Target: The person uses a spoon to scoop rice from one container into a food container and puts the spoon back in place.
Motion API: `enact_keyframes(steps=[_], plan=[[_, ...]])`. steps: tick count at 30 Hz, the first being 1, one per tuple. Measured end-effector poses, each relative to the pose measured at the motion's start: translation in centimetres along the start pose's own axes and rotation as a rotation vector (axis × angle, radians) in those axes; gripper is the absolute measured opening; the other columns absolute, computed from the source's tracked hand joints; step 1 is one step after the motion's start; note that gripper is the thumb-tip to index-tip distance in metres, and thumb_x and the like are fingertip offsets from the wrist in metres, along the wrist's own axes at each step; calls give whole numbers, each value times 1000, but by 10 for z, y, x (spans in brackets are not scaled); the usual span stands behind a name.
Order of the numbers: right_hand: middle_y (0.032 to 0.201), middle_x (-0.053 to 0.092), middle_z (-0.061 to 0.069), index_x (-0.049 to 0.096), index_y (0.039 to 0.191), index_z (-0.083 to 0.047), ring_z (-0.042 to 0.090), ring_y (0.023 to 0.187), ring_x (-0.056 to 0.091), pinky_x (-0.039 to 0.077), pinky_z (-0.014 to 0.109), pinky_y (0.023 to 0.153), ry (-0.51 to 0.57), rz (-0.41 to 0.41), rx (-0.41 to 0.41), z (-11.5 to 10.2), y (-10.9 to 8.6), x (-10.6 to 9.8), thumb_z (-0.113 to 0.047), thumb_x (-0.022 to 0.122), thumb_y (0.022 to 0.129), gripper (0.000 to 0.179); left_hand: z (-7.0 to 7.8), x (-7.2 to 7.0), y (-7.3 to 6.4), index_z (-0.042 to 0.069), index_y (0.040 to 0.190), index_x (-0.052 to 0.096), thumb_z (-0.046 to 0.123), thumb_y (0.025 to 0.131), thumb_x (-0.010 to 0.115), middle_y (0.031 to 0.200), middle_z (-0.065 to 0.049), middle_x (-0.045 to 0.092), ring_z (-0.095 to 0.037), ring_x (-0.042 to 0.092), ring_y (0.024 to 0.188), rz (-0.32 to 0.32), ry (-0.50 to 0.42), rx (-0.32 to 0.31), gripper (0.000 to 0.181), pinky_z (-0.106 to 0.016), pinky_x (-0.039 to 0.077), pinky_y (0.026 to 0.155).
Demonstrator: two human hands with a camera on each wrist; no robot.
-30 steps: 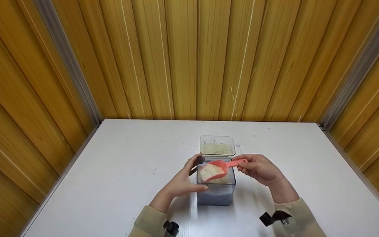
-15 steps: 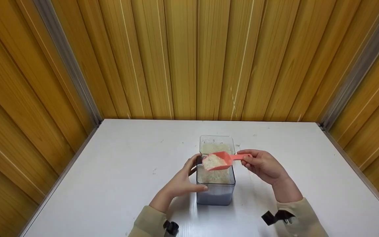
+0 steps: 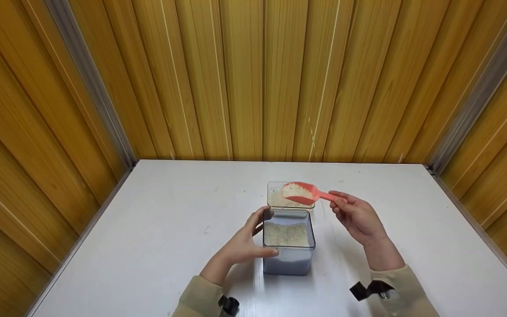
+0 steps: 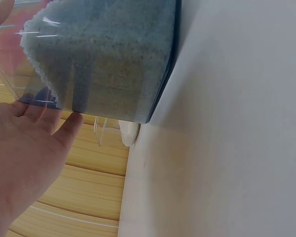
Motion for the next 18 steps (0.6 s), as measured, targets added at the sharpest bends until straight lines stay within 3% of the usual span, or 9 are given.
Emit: enact_keyframes(steps=[5,11,15,18], plan=[[84,72,-3,66,120,-5,2,75,64,58,10,73,-47,131,-41,7,8,-8,-4,56,104,19,0,0,0,18,163,21,28,77,89,164,-3,35,-23,30,156,5,-3,11,110,-45,26,132],[82,73,-10,54,140,9,2,78,65,58,12,75,-210,265,-91,18,18,-18,-8,59,104,40,-1,0,0,21,163,22,29,77,89,165,-4,33,-24,28,157,4,2,4,109,-44,27,132],[83,73,-11,54,140,11,1,79,68,60,12,77,-320,321,-128,23,22,-22,-7,59,104,41,-1,0,0,22,163,22,28,77,88,166,-6,32,-25,28,158,1,-3,3,109,-44,27,132],[89,75,-5,58,136,11,2,79,70,61,11,76,-393,355,-171,24,23,-24,-6,61,102,38,-1,0,-1,21,163,21,27,78,88,166,-7,31,-26,27,158,-1,-2,4,109,-44,27,132]])
Point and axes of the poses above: each hand's wrist, its own y-axis towards the middle knuckle, its own x-axis out of the palm, z = x × y, the point moved 6 cm from there along y, towards the middle knuckle
